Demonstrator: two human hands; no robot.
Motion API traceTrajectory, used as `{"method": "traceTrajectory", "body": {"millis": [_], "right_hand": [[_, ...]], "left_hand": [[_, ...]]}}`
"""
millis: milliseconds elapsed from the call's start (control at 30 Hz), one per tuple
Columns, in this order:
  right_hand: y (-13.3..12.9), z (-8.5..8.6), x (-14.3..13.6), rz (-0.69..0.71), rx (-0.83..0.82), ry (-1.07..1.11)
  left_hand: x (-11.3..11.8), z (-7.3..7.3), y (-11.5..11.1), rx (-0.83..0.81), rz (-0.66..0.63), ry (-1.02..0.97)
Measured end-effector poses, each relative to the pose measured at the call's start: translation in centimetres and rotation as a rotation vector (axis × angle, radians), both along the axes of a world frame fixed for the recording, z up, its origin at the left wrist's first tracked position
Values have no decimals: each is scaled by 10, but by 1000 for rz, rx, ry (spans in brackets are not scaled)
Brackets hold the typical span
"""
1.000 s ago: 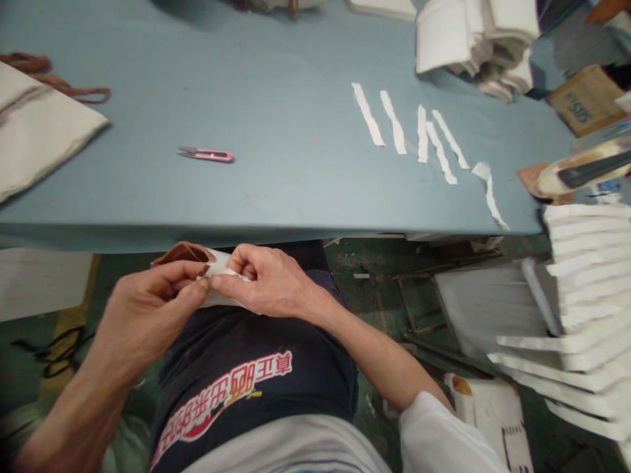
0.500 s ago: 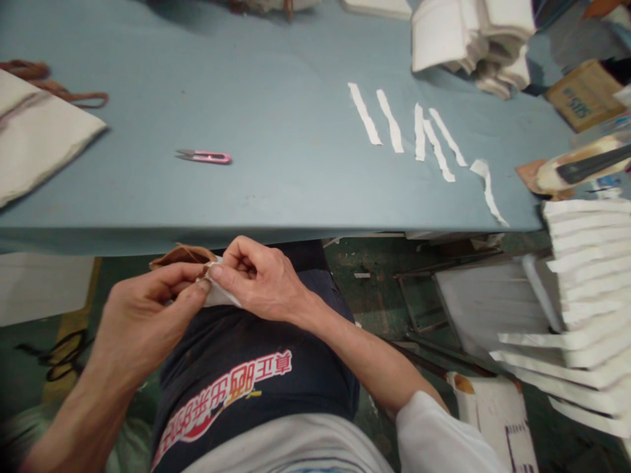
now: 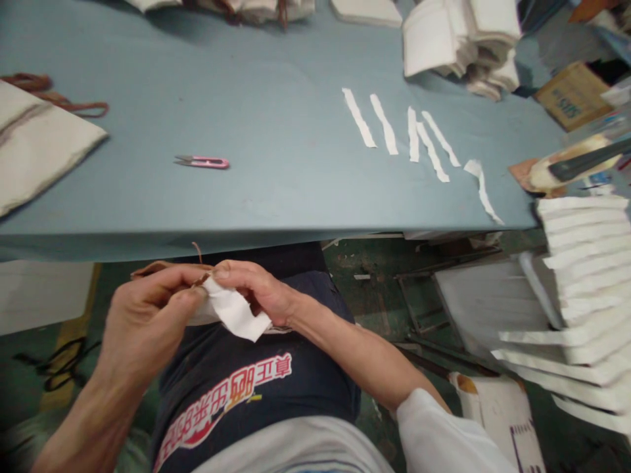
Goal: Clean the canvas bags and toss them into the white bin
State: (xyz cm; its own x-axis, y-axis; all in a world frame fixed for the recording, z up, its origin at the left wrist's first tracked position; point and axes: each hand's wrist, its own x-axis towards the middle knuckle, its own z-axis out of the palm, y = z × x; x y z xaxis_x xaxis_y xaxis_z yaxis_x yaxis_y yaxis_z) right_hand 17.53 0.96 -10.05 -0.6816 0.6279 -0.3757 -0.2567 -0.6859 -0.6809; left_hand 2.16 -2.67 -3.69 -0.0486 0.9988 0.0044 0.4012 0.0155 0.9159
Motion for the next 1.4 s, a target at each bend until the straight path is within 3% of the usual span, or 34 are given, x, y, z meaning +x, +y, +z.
{"method": "traceTrajectory", "body": {"millis": [200,300,400,500,667,867,967,1133,1400], "right_hand": [[-6,20,11,-43,298,-44],[-4,22,25,-30,449,-120],[3,27,40,-162,621,-277],[11,47,50,-281,835,-364],[26,90,44,-7,1130,-325],[50,93,30,203,1509,-430],[51,93,30,318,1494,-464],[49,100,32,428,1281,-434],[39,89,28,340,895,-320]], "left_hand": [[-11,8,6,-153,-148,-128],[-14,7,9,-195,-154,-159],[-14,10,11,-177,-178,-143],[-14,19,13,-115,-278,-95],[-14,42,16,11,-360,6],[-17,59,7,53,-310,127],[-19,55,1,2,-255,98],[-20,49,0,37,-228,120],[-19,35,1,268,-226,186]]}}
